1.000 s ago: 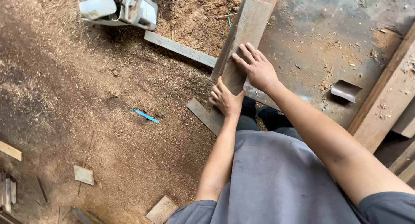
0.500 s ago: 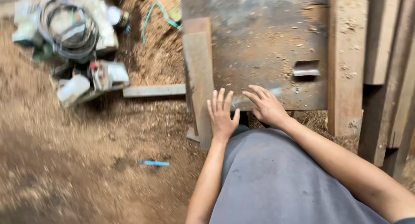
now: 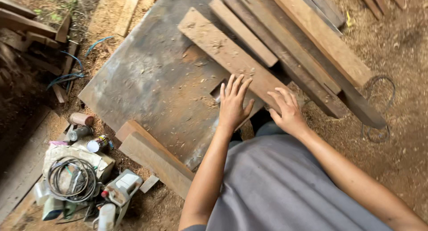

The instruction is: The person sands a piece of wood by hand using sandpaper, rubbing it against various surfaces and edges of the wood block.

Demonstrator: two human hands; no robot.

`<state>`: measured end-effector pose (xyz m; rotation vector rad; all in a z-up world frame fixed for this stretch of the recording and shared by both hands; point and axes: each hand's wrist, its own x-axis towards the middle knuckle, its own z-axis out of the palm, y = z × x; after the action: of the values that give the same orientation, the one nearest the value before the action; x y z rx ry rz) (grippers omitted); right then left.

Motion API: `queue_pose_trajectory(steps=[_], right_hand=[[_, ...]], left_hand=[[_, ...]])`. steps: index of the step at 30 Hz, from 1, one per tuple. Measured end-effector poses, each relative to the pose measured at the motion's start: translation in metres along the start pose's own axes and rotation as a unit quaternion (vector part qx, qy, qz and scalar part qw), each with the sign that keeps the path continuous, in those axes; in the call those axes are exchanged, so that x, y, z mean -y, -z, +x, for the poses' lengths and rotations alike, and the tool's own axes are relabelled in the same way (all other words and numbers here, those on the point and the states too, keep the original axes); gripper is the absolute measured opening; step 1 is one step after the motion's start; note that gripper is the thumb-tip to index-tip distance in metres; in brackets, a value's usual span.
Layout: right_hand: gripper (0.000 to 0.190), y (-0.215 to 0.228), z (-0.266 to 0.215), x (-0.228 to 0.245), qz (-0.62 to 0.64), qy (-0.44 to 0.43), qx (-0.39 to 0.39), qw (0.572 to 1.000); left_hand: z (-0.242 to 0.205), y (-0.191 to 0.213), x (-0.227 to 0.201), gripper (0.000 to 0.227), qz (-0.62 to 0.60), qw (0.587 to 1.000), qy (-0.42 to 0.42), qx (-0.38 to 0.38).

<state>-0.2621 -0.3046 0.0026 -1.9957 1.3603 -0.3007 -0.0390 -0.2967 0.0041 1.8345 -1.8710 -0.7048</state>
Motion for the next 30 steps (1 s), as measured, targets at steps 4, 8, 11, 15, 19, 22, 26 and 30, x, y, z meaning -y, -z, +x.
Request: queue_pose_trajectory(steps=[4,8,11,15,19,22,26,30], right_hand=[[0.069,0.01,0.015,-0.05,0.01,-0.04,0.023,0.999],[0.101,-0.005,0.023,-0.076,-0.03,-0.061,0.075,0.995],[0.124,-0.026,0.042,-0.083,-0.06,-0.095,0.104,0.988],[0.138,-0.058,0.041,-0.083,-0.114,-0.122,0.089,0.982],[0.138,-0.069,0.045,-0.086,-0.155,-0.136,0.089,0.974],[0.137,-0.056,0.048,-0.08,-0.128,-0.153,0.106,0.974],[0.137,-0.015,0.054,-0.067,-0.05,-0.153,0.131,0.978],[0.126,0.018,0.049,-0.055,-0.008,-0.151,0.138,0.979]], left_hand=[[0.039,-0.05,-0.016,0.082,0.034,0.995,0.01,0.089],[0.047,-0.087,-0.008,0.092,0.087,0.979,0.039,0.179],[0.05,-0.097,-0.001,0.095,0.106,0.972,0.062,0.201],[0.036,-0.1,0.001,0.093,0.093,0.979,0.08,0.161],[0.024,-0.098,-0.003,0.092,0.1,0.979,0.104,0.146],[0.017,-0.095,-0.008,0.091,0.087,0.984,0.098,0.119],[0.009,-0.082,-0.015,0.096,0.133,0.982,0.066,0.118],[0.023,-0.077,-0.009,0.091,0.129,0.986,0.032,0.098]])
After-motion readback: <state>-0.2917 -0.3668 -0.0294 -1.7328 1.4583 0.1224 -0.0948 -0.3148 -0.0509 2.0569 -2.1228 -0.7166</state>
